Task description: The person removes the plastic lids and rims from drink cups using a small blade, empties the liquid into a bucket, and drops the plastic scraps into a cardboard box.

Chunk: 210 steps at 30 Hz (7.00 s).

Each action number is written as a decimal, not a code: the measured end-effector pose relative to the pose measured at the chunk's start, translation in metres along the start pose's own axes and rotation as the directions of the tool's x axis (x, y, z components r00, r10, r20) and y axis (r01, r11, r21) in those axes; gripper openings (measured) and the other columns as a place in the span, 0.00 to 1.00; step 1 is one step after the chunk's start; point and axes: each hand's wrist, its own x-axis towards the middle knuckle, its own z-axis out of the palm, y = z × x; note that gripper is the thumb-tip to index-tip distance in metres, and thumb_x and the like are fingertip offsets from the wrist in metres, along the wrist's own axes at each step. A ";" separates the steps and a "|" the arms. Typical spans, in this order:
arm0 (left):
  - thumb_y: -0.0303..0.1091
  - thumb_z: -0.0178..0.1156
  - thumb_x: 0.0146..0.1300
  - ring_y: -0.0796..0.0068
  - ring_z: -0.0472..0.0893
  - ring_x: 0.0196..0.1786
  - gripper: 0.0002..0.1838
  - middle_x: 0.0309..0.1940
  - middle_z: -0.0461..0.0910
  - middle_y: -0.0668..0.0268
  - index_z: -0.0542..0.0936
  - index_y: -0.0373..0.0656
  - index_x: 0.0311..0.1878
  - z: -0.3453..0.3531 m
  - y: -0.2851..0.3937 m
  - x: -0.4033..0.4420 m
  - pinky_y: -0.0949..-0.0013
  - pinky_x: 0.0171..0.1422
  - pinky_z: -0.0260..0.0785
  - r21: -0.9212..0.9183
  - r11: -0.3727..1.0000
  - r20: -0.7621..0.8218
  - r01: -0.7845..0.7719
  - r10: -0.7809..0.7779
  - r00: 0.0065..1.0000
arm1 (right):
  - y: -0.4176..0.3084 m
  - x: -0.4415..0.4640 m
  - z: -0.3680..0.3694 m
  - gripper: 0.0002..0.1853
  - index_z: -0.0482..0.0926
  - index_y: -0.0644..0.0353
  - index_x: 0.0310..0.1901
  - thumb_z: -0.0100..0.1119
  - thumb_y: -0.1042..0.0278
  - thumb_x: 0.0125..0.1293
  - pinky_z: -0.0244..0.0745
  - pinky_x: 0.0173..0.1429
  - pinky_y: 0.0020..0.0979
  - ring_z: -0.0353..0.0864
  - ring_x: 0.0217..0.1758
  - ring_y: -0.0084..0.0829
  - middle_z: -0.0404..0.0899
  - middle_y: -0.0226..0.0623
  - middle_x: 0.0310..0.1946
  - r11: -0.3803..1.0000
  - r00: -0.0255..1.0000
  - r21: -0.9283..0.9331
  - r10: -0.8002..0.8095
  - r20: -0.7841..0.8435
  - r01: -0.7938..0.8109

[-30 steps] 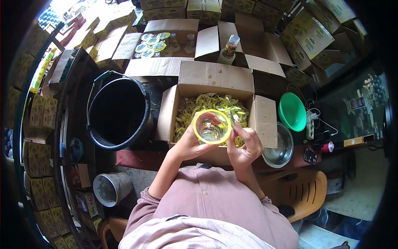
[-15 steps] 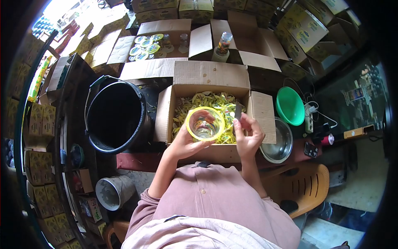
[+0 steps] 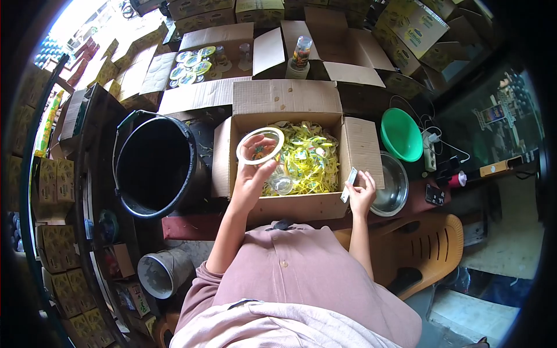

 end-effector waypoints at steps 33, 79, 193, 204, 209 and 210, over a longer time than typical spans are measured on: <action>0.42 0.45 0.64 0.56 0.67 0.54 0.21 0.48 0.69 0.50 0.67 0.32 0.50 -0.170 0.008 -0.026 0.52 0.63 0.58 -0.898 0.044 -0.440 -0.438 -0.131 0.889 | -0.140 0.003 0.120 0.37 0.66 0.50 0.59 0.65 0.68 0.42 0.57 0.56 0.40 0.73 0.38 0.32 0.75 0.35 0.25 0.706 0.660 -0.224 -0.432 0.615 0.671; 0.51 0.40 0.65 0.61 0.69 0.54 0.23 0.50 0.71 0.57 0.68 0.42 0.53 -0.037 -0.056 0.030 0.60 0.58 0.60 -0.870 0.350 0.102 0.348 -0.562 0.821 | -0.142 0.023 0.086 0.45 0.60 0.55 0.61 0.73 0.60 0.39 0.71 0.48 0.33 0.73 0.46 0.34 0.69 0.41 0.49 0.930 0.659 0.285 -0.367 0.657 0.234; 0.27 0.68 0.44 0.77 0.79 0.36 0.15 0.33 0.80 0.64 0.78 0.36 0.37 -0.209 0.070 -0.055 0.74 0.44 0.70 0.677 0.730 -0.381 -0.092 0.455 0.805 | 0.026 -0.021 -0.029 0.14 0.77 0.58 0.41 0.59 0.59 0.55 0.66 0.46 0.38 0.71 0.41 0.40 0.73 0.41 0.35 0.814 0.947 -0.568 -0.071 -0.312 -0.126; 0.26 0.68 0.44 0.80 0.78 0.35 0.17 0.33 0.80 0.66 0.77 0.35 0.39 -0.214 0.064 -0.054 0.77 0.41 0.70 0.480 0.875 -0.503 -0.057 0.328 0.800 | 0.084 -0.003 -0.015 0.28 0.71 0.62 0.51 0.63 0.53 0.51 0.70 0.45 0.34 0.76 0.40 0.38 0.78 0.45 0.38 0.871 0.825 -0.160 0.359 -0.437 -0.464; 0.26 0.68 0.44 0.78 0.79 0.36 0.16 0.33 0.80 0.64 0.77 0.34 0.38 -0.216 0.062 -0.055 0.75 0.43 0.70 0.526 0.849 -0.485 -0.056 0.354 0.799 | 0.048 -0.005 -0.002 0.40 0.64 0.73 0.55 0.67 0.52 0.47 0.65 0.56 0.33 0.71 0.52 0.37 0.71 0.50 0.50 0.834 0.735 0.071 0.518 -0.438 -0.546; 0.26 0.68 0.44 0.78 0.79 0.35 0.16 0.33 0.80 0.64 0.77 0.34 0.38 -0.216 0.063 -0.054 0.75 0.43 0.70 0.520 0.853 -0.487 -0.051 0.345 0.803 | 0.038 -0.008 -0.002 0.42 0.62 0.75 0.56 0.68 0.53 0.46 0.63 0.59 0.33 0.68 0.55 0.37 0.68 0.50 0.53 0.819 0.730 0.125 0.559 -0.392 -0.560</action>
